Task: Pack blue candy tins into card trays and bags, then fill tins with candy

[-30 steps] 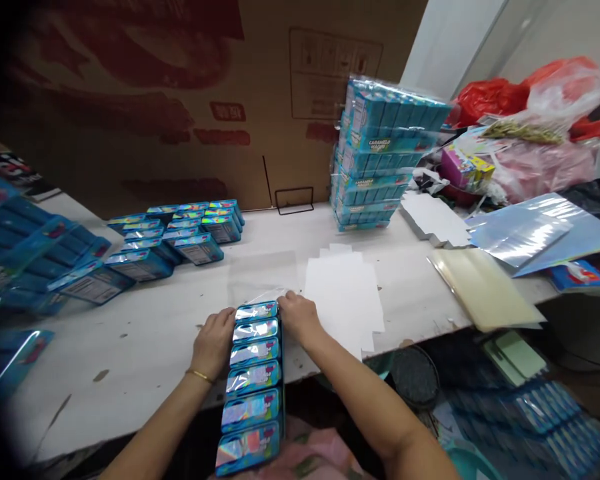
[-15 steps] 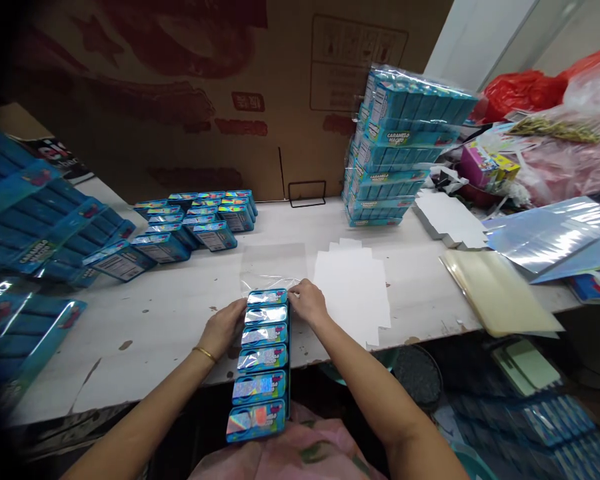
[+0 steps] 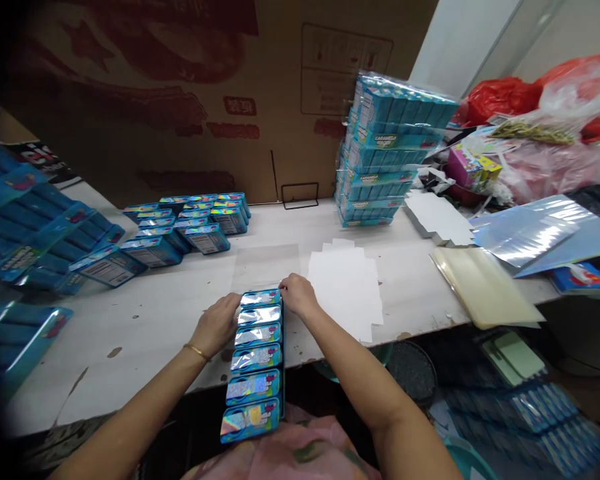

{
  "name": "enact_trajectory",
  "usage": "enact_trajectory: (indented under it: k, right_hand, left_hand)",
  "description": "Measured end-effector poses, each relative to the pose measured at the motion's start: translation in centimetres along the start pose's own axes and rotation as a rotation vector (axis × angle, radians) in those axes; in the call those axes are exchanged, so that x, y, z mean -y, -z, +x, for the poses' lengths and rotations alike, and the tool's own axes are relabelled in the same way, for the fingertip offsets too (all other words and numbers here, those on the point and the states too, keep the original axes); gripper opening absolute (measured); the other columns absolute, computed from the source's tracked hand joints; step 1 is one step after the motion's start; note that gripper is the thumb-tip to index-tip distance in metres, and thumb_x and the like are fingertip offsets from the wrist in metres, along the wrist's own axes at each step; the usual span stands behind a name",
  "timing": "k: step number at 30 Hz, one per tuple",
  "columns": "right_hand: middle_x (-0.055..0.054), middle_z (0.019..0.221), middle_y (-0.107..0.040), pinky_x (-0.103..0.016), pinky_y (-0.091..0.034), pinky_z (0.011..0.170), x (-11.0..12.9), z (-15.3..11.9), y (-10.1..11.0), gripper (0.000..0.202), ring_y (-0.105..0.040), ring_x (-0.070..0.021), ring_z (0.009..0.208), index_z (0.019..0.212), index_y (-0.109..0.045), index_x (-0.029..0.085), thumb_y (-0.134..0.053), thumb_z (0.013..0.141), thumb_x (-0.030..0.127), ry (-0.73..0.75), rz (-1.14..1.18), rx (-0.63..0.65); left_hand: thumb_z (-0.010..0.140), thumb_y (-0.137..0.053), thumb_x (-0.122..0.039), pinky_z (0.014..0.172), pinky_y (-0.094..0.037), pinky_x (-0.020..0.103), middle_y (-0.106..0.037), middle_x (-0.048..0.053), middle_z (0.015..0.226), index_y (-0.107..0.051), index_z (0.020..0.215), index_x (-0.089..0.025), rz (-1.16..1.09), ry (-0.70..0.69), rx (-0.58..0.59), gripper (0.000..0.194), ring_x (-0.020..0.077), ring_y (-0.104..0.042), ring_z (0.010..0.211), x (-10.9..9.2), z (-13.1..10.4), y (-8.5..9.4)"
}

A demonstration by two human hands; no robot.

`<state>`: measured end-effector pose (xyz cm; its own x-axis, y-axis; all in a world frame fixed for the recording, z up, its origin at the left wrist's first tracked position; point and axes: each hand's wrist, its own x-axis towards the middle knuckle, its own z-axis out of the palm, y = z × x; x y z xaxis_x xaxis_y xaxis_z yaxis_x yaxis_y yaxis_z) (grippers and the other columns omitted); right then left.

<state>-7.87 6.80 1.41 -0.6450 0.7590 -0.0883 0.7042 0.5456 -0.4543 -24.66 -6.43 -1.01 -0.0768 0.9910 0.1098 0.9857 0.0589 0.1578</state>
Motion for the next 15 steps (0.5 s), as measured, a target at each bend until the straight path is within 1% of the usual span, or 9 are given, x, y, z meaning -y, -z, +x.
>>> enact_trajectory:
  k: [4,7,10,15]
  right_hand:
    - [-0.002,0.094,-0.061,-0.024,-0.038,0.064,0.1,0.5,0.2,0.024,-0.055,-0.0155,0.084,0.088,-0.066,0.025,-0.046,0.075,0.022,0.087,-0.102,0.069]
    - [-0.001,0.095,-0.062,-0.024,-0.038,0.064,-0.2,1.1,0.4,0.023,-0.055,-0.0160,0.086,0.089,-0.065,0.025,-0.048,0.074,0.023,0.129,-0.108,0.114]
    - [-0.002,0.093,-0.063,-0.023,-0.038,0.066,-0.3,1.5,0.3,0.020,-0.055,-0.0155,0.086,0.086,-0.065,0.023,-0.051,0.072,0.023,0.103,-0.059,0.132]
    - [-0.003,0.091,-0.063,-0.023,-0.038,0.066,-0.1,1.0,0.2,0.019,-0.055,-0.0144,0.083,0.084,-0.064,0.020,-0.048,0.073,0.019,0.096,-0.031,0.086]
  left_hand:
    - [0.076,-0.037,-0.016,0.067,-0.041,0.031,-0.054,0.009,0.094,-0.051,0.093,-0.017,0.084,0.023,-0.033,0.022,0.0211,-0.051,0.083,-0.1,-0.2,-1.1]
    - [0.077,-0.035,-0.014,0.063,-0.042,0.031,-0.056,0.009,0.091,-0.053,0.093,-0.017,0.120,0.039,-0.071,0.025,0.0216,-0.053,0.079,0.0,0.3,-1.5]
    - [0.077,-0.036,-0.016,0.063,-0.043,0.030,-0.058,0.007,0.093,-0.056,0.089,-0.019,0.098,-0.006,-0.101,0.024,0.0201,-0.055,0.079,0.2,0.8,-1.4]
    - [0.078,-0.036,-0.020,0.063,-0.043,0.027,-0.060,0.004,0.089,-0.058,0.080,-0.020,0.066,-0.042,-0.157,0.021,0.0171,-0.056,0.076,0.4,1.1,-0.8]
